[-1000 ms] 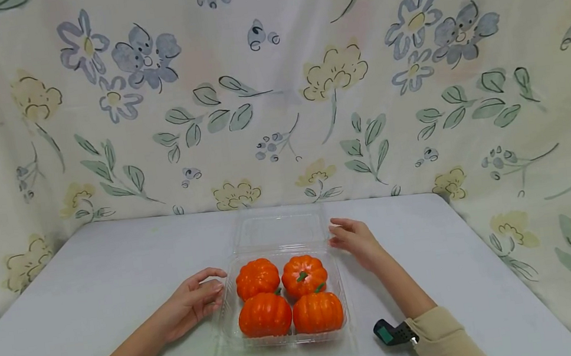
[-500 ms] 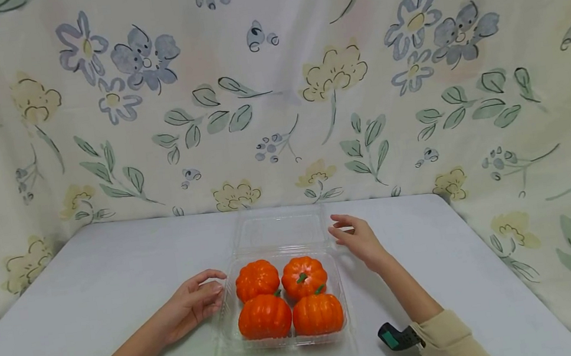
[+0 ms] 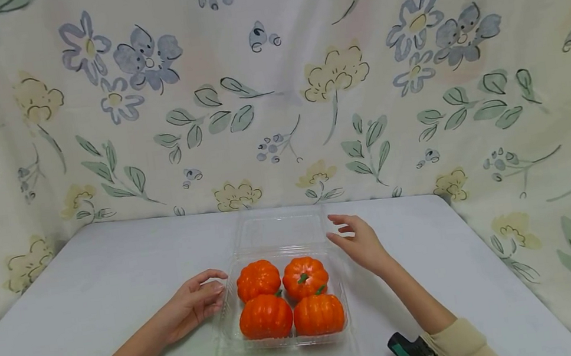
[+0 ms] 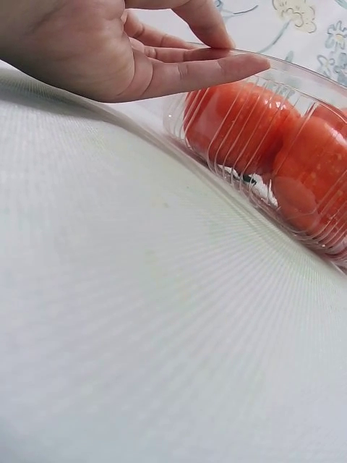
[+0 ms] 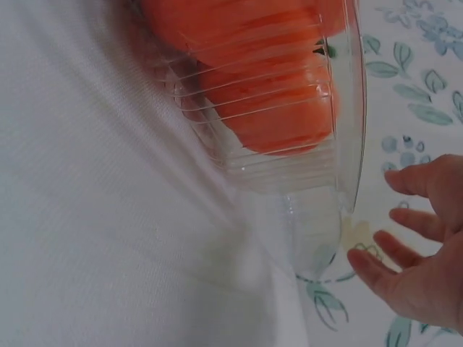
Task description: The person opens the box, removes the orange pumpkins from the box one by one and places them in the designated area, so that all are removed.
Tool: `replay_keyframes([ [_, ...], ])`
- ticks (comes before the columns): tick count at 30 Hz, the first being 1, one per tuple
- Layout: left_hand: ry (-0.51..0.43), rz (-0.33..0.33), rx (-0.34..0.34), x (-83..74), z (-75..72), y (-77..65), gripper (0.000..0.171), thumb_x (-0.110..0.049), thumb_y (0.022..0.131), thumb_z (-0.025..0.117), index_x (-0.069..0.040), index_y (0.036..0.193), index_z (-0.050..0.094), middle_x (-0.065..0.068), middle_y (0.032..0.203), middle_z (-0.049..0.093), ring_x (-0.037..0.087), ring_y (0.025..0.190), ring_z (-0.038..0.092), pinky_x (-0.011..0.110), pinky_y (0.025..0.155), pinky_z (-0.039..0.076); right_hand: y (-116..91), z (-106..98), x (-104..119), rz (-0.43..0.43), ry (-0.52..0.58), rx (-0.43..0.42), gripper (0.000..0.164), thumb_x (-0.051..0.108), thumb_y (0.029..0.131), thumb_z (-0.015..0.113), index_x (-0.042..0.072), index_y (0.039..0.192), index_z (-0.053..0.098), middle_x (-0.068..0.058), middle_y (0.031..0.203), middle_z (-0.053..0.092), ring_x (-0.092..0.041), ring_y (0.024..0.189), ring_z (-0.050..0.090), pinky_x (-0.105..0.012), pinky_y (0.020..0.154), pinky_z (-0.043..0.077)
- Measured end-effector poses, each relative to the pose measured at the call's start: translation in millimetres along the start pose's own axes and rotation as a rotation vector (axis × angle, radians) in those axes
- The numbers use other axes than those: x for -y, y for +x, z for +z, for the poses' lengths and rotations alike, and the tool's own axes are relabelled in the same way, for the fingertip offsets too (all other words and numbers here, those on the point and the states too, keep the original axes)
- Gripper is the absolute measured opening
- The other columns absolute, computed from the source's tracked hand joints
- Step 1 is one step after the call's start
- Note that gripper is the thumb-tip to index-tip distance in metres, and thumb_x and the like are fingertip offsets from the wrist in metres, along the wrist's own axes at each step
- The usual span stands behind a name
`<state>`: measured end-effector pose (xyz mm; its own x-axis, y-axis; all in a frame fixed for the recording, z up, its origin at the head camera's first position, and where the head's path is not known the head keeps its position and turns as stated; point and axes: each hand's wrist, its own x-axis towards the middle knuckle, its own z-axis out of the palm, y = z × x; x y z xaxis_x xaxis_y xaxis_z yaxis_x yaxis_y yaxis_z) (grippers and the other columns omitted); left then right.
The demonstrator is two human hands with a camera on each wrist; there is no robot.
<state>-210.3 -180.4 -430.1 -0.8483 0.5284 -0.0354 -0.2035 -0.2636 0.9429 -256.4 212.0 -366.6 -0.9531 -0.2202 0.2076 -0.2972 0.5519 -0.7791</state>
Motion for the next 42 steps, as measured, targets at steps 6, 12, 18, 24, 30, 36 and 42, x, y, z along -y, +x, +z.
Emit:
replay_keyframes([
  [6, 0.001, 0.001, 0.003, 0.8, 0.2, 0.3, 0.017, -0.004, 0.108, 0.056, -0.011, 0.124, 0.056, -0.002, 0.091, 0.068, 0.008, 0.080, 0.068, 0.021, 0.080, 0.062, -9.8, -1.2, 8.0, -0.080, -0.014, 0.010, 0.050, 0.010, 0.102, 0.070, -0.005, 0.146, 0.054, -0.030, 0.144, 0.055, -0.050, 0.130, 0.057, -0.059, 0.106, 0.053],
  [12, 0.002, -0.003, 0.000, 1.2, 0.5, 0.4, 0.017, -0.005, 0.108, 0.056, -0.011, 0.123, 0.056, -0.003, 0.091, 0.068, 0.008, 0.080, 0.067, 0.021, 0.080, 0.062, -18.6, 0.3, 12.0, -0.186, -0.050, 0.029, 0.048, 0.009, 0.099, 0.074, -0.004, 0.143, 0.058, -0.028, 0.142, 0.059, -0.049, 0.126, 0.060, -0.058, 0.104, 0.054],
  [18, 0.001, 0.003, 0.005, 1.2, 1.2, 0.1, 0.017, -0.004, 0.108, 0.055, -0.011, 0.123, 0.056, -0.003, 0.091, 0.068, 0.008, 0.080, 0.068, 0.021, 0.080, 0.062, -24.5, 3.1, 14.4, -0.276, -0.081, 0.061, 0.049, 0.007, 0.095, 0.077, -0.001, 0.140, 0.061, -0.022, 0.138, 0.063, -0.048, 0.122, 0.062, -0.055, 0.100, 0.057],
  [24, 0.001, 0.005, 0.009, 0.5, 1.8, 0.0, 0.016, -0.005, 0.108, 0.055, -0.011, 0.123, 0.056, -0.003, 0.091, 0.068, 0.008, 0.080, 0.068, 0.021, 0.081, 0.062, -28.2, 4.8, 18.5, -0.317, -0.074, 0.100, 0.048, 0.006, 0.094, 0.079, 0.000, 0.139, 0.062, -0.021, 0.134, 0.065, -0.047, 0.119, 0.063, -0.054, 0.099, 0.058],
  [30, 0.006, 0.005, 0.005, 0.6, 1.5, -0.3, 0.017, -0.005, 0.108, 0.056, -0.011, 0.123, 0.056, -0.003, 0.091, 0.068, 0.008, 0.080, 0.067, 0.021, 0.080, 0.062, -29.9, 5.7, 21.3, -0.316, -0.044, 0.160, 0.047, 0.009, 0.095, 0.078, 0.001, 0.139, 0.063, -0.021, 0.135, 0.066, -0.047, 0.118, 0.063, -0.056, 0.098, 0.058],
  [36, 0.008, 0.004, 0.000, 0.4, 1.6, -0.2, 0.017, -0.005, 0.108, 0.056, -0.011, 0.124, 0.056, -0.003, 0.091, 0.068, 0.008, 0.080, 0.067, 0.021, 0.081, 0.062, -30.1, 8.7, 22.8, -0.306, -0.032, 0.226, 0.046, 0.008, 0.095, 0.077, 0.001, 0.138, 0.062, -0.024, 0.137, 0.064, -0.047, 0.118, 0.064, -0.055, 0.097, 0.059],
  [42, 0.004, 0.006, -0.007, -0.7, 2.2, -0.9, 0.017, -0.004, 0.108, 0.056, -0.011, 0.124, 0.056, -0.003, 0.091, 0.068, 0.008, 0.080, 0.068, 0.021, 0.080, 0.062, -28.6, 14.8, 22.9, -0.315, -0.028, 0.281, 0.047, 0.010, 0.095, 0.079, -0.002, 0.136, 0.062, -0.027, 0.137, 0.063, -0.043, 0.118, 0.066, -0.056, 0.097, 0.059],
])
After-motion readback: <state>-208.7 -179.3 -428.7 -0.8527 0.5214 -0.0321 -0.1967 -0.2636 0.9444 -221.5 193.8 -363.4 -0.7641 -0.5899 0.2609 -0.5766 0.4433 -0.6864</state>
